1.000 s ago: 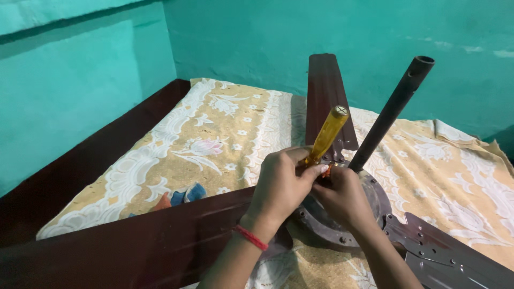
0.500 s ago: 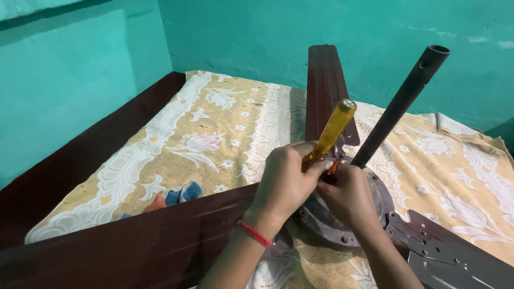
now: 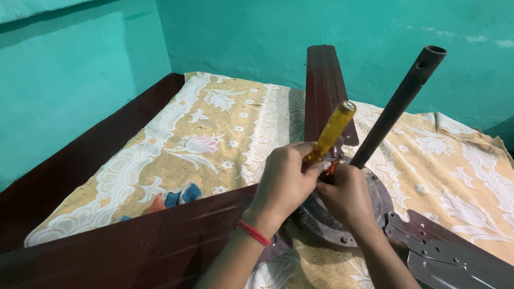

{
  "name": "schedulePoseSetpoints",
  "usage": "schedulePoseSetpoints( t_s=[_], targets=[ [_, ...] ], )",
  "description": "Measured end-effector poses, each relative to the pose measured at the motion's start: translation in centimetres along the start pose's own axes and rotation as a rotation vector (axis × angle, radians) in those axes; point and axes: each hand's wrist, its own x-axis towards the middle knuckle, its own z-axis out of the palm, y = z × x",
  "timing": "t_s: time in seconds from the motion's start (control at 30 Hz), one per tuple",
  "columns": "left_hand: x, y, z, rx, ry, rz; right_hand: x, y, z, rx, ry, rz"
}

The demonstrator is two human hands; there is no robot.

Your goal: The person uses a screwdriver to attach fan blades to a ceiling fan motor housing. They align each blade and tighten the screws to secure it in place.

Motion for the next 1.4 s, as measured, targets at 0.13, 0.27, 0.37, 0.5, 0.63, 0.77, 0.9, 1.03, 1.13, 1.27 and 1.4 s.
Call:
schedulePoseSetpoints(
  t_s=[0.13, 0.27, 0.37, 0.5, 0.63, 0.77, 0.9, 1.03, 1.13, 1.27, 1.4],
  targets=[
    [0.0, -0.3, 0.1, -0.011, 0.083, 0.093, 0.3, -1.2, -0.8, -0.077, -0.123, 0.077],
    [0.0, -0.5, -0.5, 0.047, 0.082, 0.066, 0.0, -4.2, -4.3, -0.002, -0.192, 0.134],
    [0.2, -0.4, -1.1, -0.021, 0.073, 0.047, -0.4, -6.8, -6.5, 0.283, -0.089, -0.035],
    [0.7, 0.0, -0.1, 0.197, 0.050, 0.052, 0.6, -10.5, -3.6, 0.553, -0.025, -0.099],
    [0.7, -0.7, -0.6, 0.075, 0.085, 0.055, 1.0, -12.1, -0.7, 0.911, 0.034, -0.042],
    [0.5, -1.5, -1.4, 0.019, 0.076, 0.067, 1.9, -11.4, 0.2, 0.994, 0.030, -0.061],
    [0.6, -2.4, -2.0, -0.197, 0.011, 0.133, 3.9, -8.8, -0.6, 1.127, -0.145, -0.076],
    [0.6, -2.2, -1.7, -0.117, 0.043, 0.173, 4.7, -7.7, -1.7, 1.192, -0.278, -0.123],
    [0.3, -1.5, -1.1, -0.006, 0.078, 0.147, 4.6, -8.9, -2.4, 1.196, -0.271, -0.070],
    [0.6, -1.0, -0.4, 0.017, 0.115, 0.037, 3.1, -10.9, -1.5, 1.022, -0.036, -0.023],
    [-0.1, -1.4, 0.0, 0.027, 0.100, -0.065, 2.8, -11.3, 0.4, 0.978, 0.099, -0.258]
  ],
)
